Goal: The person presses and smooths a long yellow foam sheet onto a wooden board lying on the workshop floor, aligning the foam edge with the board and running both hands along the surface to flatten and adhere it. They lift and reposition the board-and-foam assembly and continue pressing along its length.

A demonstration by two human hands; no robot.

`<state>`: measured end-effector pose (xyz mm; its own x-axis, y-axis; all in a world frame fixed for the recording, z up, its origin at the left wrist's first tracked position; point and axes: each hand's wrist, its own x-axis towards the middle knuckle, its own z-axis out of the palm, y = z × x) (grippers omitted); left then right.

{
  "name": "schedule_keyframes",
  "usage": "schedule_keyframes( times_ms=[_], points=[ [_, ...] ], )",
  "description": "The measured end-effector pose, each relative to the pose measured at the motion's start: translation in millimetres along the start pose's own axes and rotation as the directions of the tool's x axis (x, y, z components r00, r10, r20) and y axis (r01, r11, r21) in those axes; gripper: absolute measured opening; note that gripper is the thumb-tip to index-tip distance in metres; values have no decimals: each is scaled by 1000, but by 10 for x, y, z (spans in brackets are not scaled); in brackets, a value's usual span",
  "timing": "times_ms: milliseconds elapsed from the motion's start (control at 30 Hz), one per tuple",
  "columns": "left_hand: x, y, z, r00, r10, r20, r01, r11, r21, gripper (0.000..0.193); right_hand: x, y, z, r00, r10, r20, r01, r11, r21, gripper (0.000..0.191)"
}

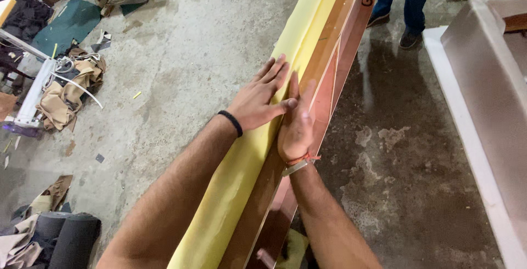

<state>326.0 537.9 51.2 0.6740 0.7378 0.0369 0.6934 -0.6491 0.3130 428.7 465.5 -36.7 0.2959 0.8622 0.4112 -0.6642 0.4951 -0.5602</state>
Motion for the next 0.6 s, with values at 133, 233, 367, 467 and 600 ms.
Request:
schedule_keyframes(
  times_ms=[133, 233, 367, 467, 600],
  points=[
    [84, -8, 25, 1000, -9, 5, 9, 1000, -2, 111, 101, -10, -20, 988, -12, -152, 12, 1000, 3, 102],
    [245, 3, 65, 998, -55, 18, 54, 995, 87, 104, 224, -24, -28, 989, 65, -136, -79, 992, -101, 97],
    [341, 1, 94, 999, -40, -19, 41, 996, 76, 96, 262, -16, -3, 991, 32, -127, -44, 995, -93, 93],
    [344, 7, 109, 998, -64, -29, 66, 995, 73, 95, 267, 15, -8, 993, 30, -112, -35, 999, -39, 93],
    [341, 0, 100, 998, -62, -21, 63, 995, 75, 89, 310, 86, -32, 997, 44, -59, -50, 994, -101, 95]
  ],
)
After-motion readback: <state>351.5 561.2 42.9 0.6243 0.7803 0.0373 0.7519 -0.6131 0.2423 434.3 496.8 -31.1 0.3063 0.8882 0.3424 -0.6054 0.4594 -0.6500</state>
